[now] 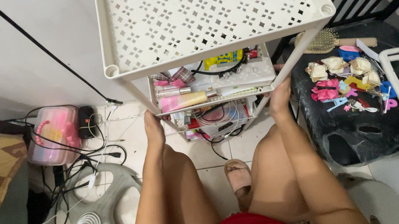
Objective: The person assembles a white plastic storage cart by inserting vertical poles into the tray corners and placing the tray on top. They then transfer hair accessories, a brush, and small tools from a nearby chair onto the cart shelves.
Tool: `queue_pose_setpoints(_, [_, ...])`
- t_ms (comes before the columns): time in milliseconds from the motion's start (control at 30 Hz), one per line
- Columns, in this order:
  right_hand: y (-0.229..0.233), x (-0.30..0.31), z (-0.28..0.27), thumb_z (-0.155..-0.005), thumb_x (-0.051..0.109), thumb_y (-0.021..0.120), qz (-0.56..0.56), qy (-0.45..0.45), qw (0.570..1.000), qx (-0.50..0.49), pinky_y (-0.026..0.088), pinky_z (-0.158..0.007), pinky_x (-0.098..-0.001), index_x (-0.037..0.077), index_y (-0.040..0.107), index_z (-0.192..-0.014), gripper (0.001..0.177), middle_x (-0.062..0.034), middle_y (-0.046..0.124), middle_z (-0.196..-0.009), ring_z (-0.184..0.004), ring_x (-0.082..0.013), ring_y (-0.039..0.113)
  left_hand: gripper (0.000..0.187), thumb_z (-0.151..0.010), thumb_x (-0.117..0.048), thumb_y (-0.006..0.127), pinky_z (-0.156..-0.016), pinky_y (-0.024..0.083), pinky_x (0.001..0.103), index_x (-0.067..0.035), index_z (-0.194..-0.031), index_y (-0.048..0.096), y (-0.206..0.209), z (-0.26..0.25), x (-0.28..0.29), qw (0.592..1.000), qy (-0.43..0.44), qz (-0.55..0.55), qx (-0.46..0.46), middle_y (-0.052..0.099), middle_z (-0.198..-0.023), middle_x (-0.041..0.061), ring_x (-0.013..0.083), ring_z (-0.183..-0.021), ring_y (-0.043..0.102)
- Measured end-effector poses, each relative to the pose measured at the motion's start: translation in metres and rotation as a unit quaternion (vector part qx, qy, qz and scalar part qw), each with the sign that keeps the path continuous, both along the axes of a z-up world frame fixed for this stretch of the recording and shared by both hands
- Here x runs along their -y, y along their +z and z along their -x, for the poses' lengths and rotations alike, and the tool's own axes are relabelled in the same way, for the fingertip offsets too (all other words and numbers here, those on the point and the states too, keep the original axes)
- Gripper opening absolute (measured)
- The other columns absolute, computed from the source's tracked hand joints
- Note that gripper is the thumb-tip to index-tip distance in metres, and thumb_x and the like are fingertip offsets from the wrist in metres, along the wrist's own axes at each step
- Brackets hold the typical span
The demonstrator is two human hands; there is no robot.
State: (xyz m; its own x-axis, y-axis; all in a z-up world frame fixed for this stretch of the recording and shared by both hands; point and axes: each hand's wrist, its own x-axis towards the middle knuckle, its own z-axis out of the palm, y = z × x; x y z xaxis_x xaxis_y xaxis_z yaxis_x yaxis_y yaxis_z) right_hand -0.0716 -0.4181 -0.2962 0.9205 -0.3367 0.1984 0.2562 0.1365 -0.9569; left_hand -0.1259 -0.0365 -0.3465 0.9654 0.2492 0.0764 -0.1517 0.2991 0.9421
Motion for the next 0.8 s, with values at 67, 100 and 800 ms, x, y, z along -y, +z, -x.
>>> queue_pose_setpoints(67, [-0.002,-0.001,0.001,-0.113,0.036,0.032,-0.015,0.004,1.000,0.004,0.036,-0.045,-0.0238,0.009,0.050,-0.122,0.033,-0.0014,0.054,-0.079,-0.054,-0.0084,0.047,0.042,-0.108,-0.031,0.027,-0.074,0.050,0.036,-0.003,-0.090,0.052,-0.001,-0.002,-0.001,1.000,0.002,0.001,-0.003,0.054,-0.076,0.009,0.0204,-0.073,0.054])
queue_pose_setpoints(100, [-0.003,-0.001,0.002,-0.113,0.036,0.032,-0.029,0.008,1.000,0.010,0.036,-0.045,-0.0238,0.009,0.049,-0.123,0.033,-0.0016,0.053,-0.079,-0.054,-0.0084,0.047,0.042,-0.108,-0.031,0.028,-0.074,0.050,0.036,-0.003,-0.090,0.052,0.001,-0.004,-0.001,1.000,0.004,0.004,-0.012,0.054,-0.076,0.008,0.0204,-0.072,0.054])
queue_pose_setpoints(800, [0.014,0.008,0.022,-0.113,0.033,0.035,0.068,-0.016,0.997,0.037,0.037,-0.112,-0.0333,0.003,0.047,-0.138,0.041,-0.0092,0.050,-0.132,-0.125,-0.0193,0.048,0.049,-0.112,-0.044,0.032,-0.079,0.047,0.033,-0.003,-0.120,0.057,0.035,0.001,0.005,0.993,0.069,-0.095,-0.030,0.059,-0.098,0.007,0.0163,-0.086,0.052])
